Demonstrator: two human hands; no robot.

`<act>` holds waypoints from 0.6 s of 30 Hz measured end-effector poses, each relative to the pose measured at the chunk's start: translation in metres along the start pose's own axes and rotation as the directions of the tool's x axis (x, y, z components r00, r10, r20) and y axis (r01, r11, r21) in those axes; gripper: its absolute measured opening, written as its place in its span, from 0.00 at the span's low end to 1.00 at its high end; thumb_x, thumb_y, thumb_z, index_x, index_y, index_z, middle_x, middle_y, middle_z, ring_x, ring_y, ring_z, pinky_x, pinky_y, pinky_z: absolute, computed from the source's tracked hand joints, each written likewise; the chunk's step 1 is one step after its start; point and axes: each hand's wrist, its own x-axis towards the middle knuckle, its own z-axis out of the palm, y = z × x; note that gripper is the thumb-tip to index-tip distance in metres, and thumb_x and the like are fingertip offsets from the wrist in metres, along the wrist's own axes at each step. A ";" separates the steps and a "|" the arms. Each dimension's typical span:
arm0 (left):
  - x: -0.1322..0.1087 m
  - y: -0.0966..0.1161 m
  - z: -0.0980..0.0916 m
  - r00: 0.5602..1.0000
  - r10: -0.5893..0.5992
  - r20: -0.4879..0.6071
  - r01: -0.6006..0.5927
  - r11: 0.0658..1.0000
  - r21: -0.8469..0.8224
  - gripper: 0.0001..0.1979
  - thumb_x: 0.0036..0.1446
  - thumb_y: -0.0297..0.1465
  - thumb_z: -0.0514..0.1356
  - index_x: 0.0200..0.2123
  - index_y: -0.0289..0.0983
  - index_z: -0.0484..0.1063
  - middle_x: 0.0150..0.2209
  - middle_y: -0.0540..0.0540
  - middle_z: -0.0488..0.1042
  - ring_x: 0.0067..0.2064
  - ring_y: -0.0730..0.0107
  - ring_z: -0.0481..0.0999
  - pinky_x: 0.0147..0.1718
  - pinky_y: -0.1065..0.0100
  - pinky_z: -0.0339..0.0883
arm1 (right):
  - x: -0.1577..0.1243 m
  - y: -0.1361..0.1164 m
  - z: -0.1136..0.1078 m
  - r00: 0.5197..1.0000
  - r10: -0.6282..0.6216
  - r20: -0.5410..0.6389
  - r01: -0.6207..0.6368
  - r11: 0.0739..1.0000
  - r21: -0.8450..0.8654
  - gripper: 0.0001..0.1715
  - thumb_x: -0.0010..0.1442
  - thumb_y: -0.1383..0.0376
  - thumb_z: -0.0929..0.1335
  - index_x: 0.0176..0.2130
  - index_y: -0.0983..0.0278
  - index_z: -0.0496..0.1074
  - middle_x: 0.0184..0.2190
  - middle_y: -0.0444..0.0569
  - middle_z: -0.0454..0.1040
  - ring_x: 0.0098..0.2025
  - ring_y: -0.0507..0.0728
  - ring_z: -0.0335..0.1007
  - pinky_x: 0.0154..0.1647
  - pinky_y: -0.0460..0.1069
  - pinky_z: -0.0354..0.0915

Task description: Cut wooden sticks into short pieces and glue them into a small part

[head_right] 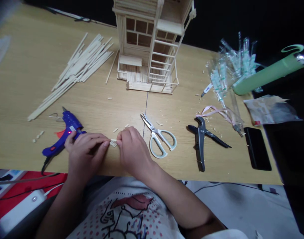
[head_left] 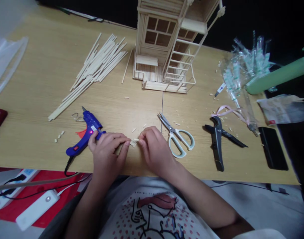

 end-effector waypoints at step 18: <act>0.002 0.002 -0.006 1.000 0.003 -0.007 -0.003 0.999 -0.050 0.06 0.65 0.33 0.63 0.36 0.45 0.81 0.38 0.50 0.82 0.42 0.61 0.81 0.65 0.41 0.48 | 0.006 0.005 -0.014 0.999 -0.008 -0.039 0.012 0.996 0.087 0.10 0.69 0.69 0.65 0.47 0.65 0.76 0.45 0.56 0.80 0.50 0.61 0.74 0.55 0.57 0.69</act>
